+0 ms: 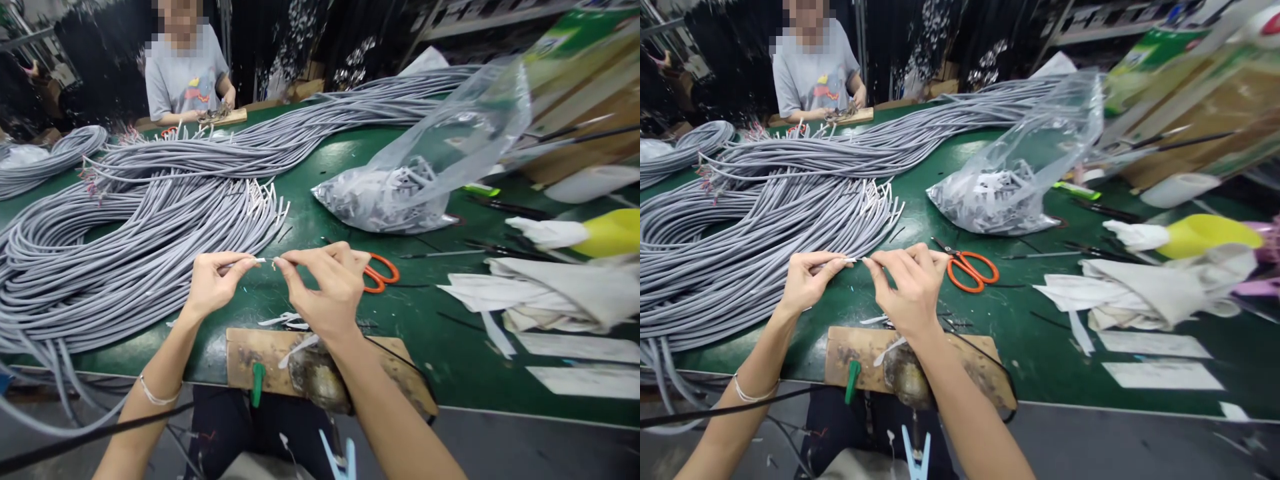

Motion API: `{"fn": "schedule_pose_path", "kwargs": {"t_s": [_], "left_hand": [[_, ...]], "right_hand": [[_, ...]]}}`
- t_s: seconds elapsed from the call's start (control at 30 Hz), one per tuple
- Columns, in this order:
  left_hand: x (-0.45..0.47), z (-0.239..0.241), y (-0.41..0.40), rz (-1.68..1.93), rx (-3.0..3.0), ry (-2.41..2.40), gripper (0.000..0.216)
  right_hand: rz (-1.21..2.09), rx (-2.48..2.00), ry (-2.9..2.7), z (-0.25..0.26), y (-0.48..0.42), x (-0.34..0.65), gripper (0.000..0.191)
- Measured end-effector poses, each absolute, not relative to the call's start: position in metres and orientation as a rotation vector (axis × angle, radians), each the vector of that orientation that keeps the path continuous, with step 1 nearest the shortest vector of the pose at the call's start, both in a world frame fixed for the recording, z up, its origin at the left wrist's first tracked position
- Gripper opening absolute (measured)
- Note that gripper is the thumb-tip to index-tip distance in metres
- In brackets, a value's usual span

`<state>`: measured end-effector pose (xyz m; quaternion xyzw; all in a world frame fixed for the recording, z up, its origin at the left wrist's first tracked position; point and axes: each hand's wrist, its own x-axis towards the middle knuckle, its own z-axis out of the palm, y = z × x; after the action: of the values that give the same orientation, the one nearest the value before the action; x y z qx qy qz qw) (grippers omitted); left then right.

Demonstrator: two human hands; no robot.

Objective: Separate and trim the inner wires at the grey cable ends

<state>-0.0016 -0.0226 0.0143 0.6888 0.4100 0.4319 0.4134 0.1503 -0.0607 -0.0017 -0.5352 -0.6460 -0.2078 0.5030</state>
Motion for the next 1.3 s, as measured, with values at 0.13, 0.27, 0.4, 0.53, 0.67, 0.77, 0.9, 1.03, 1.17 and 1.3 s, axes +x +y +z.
{"fn": "schedule_pose_path", "kwargs": {"t_s": [0.13, 0.27, 0.4, 0.53, 0.67, 0.77, 0.9, 1.03, 1.17, 1.3], "left_hand": [[-0.002, 0.013, -0.022, 1.082, 1.764, 1.041, 0.018], [-0.003, 0.012, -0.023, 1.045, 1.897, 1.075, 0.018], [-0.003, 0.013, -0.023, 1.033, 1.97, 1.091, 0.019], [-0.003, 0.013, -0.023, 1.012, 1.918, 1.054, 0.021], [-0.005, 0.012, -0.022, 0.975, 1.957, 0.954, 0.024], [-0.006, 0.011, -0.022, 1.024, 2.056, 0.956, 0.025], [-0.008, 0.012, -0.02, 1.011, 2.066, 0.946, 0.026], [-0.01, 0.012, -0.017, 0.983, 1.936, 0.939, 0.031], [-0.007, 0.011, -0.021, 0.982, 1.955, 0.91, 0.034], [0.003, 0.009, -0.033, 0.834, 2.081, 0.697, 0.038]], "right_hand": [[-0.496, -1.289, -1.578, -0.002, -0.061, 0.151, 0.015], [-0.471, -1.284, -1.613, -0.003, -0.061, 0.151, 0.017], [-0.346, -1.307, -1.647, -0.004, -0.06, 0.153, 0.02], [0.055, -1.267, -1.62, -0.004, -0.061, 0.153, 0.021], [0.607, -1.243, -1.441, -0.004, -0.062, 0.148, 0.021], [0.832, -1.209, -1.299, -0.005, -0.059, 0.144, 0.026], [0.932, -1.171, -1.255, -0.003, -0.057, 0.144, 0.026], [0.813, -1.157, -1.36, -0.001, -0.06, 0.143, 0.018], [0.623, -1.296, -1.43, -0.011, -0.058, 0.142, 0.018], [0.341, -1.529, -1.4, -0.02, -0.051, 0.15, 0.019]]}}
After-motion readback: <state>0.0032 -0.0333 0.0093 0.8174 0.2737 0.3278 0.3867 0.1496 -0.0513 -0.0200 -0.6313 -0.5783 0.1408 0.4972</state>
